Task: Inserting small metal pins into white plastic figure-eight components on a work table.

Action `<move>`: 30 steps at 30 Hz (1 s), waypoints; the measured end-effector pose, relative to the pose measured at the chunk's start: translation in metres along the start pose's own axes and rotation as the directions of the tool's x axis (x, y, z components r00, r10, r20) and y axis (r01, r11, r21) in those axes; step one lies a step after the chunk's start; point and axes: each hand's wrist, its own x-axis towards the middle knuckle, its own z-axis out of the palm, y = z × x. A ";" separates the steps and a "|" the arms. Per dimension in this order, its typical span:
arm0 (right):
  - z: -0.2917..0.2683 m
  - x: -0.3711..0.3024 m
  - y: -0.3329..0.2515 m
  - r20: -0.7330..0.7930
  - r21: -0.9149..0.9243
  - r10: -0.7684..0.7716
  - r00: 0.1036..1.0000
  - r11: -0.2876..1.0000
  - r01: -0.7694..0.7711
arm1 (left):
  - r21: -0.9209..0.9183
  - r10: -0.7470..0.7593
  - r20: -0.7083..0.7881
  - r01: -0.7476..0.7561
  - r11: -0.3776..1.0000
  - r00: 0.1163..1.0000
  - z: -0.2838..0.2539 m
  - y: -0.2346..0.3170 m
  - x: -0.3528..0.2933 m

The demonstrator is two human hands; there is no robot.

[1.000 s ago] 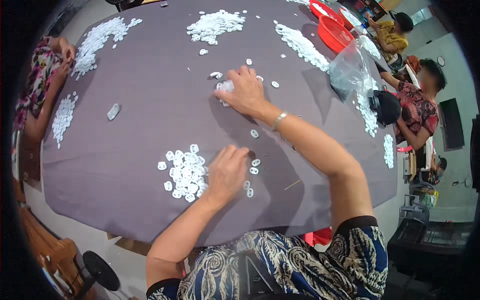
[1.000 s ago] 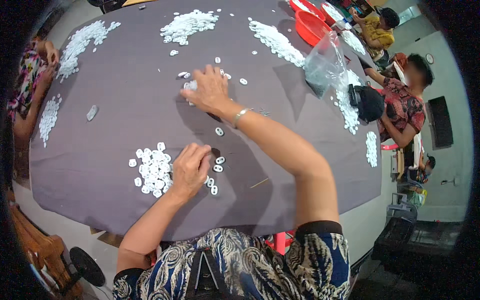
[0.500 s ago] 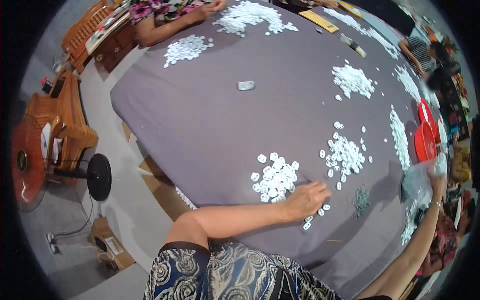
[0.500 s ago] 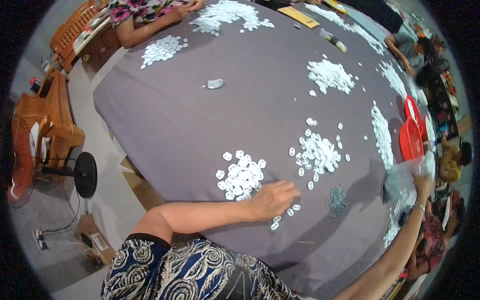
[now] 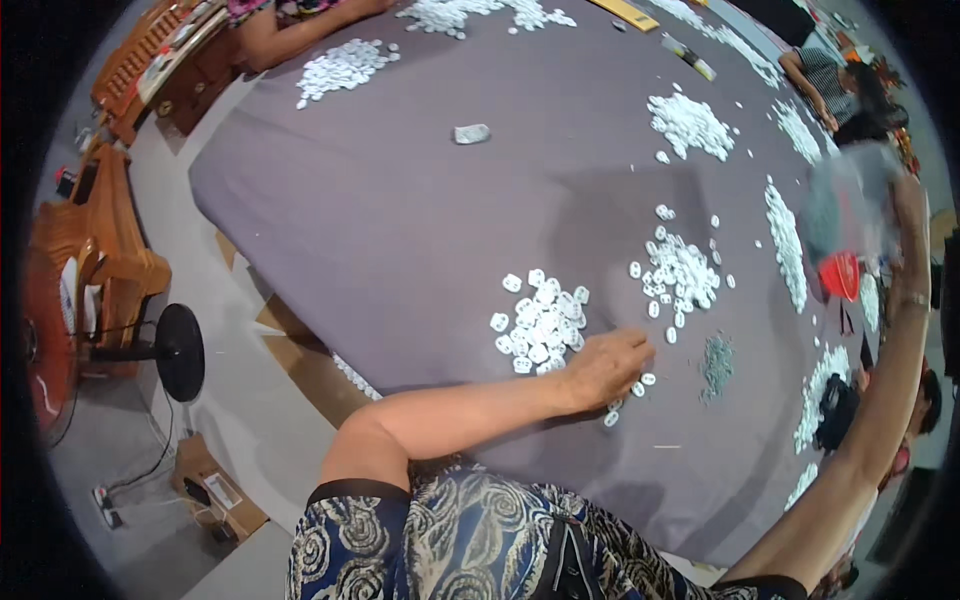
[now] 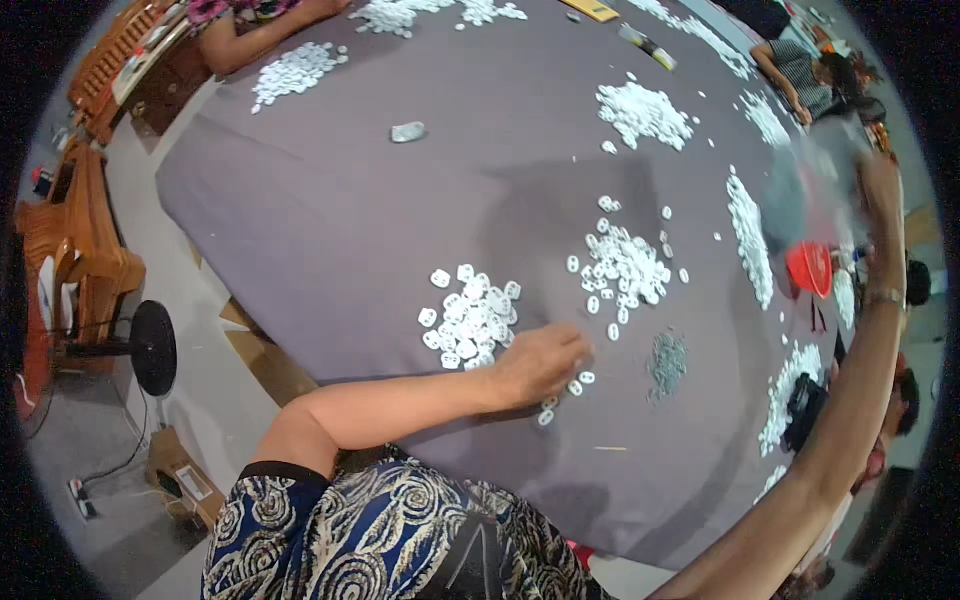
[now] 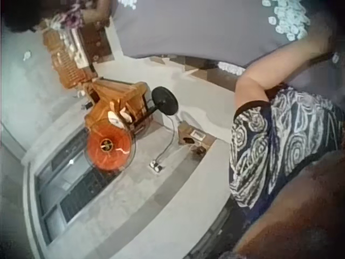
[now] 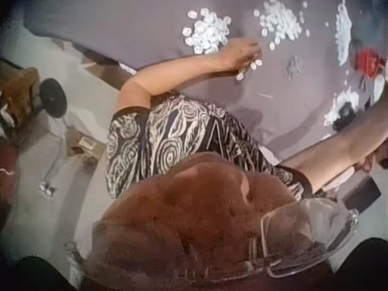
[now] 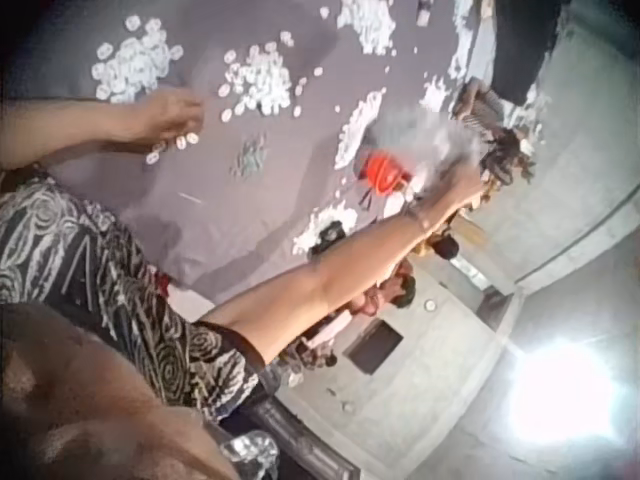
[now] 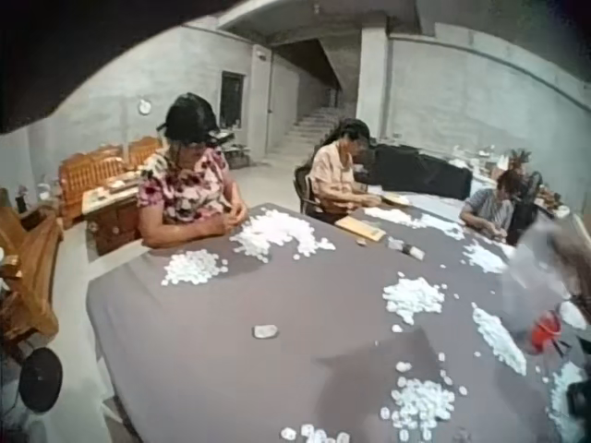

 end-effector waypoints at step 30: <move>0.060 0.063 -0.357 0.577 0.690 0.110 0.809 0.464 -0.556 | -0.009 0.087 -0.018 -0.087 0.996 0.996 -0.002 0.005 0.005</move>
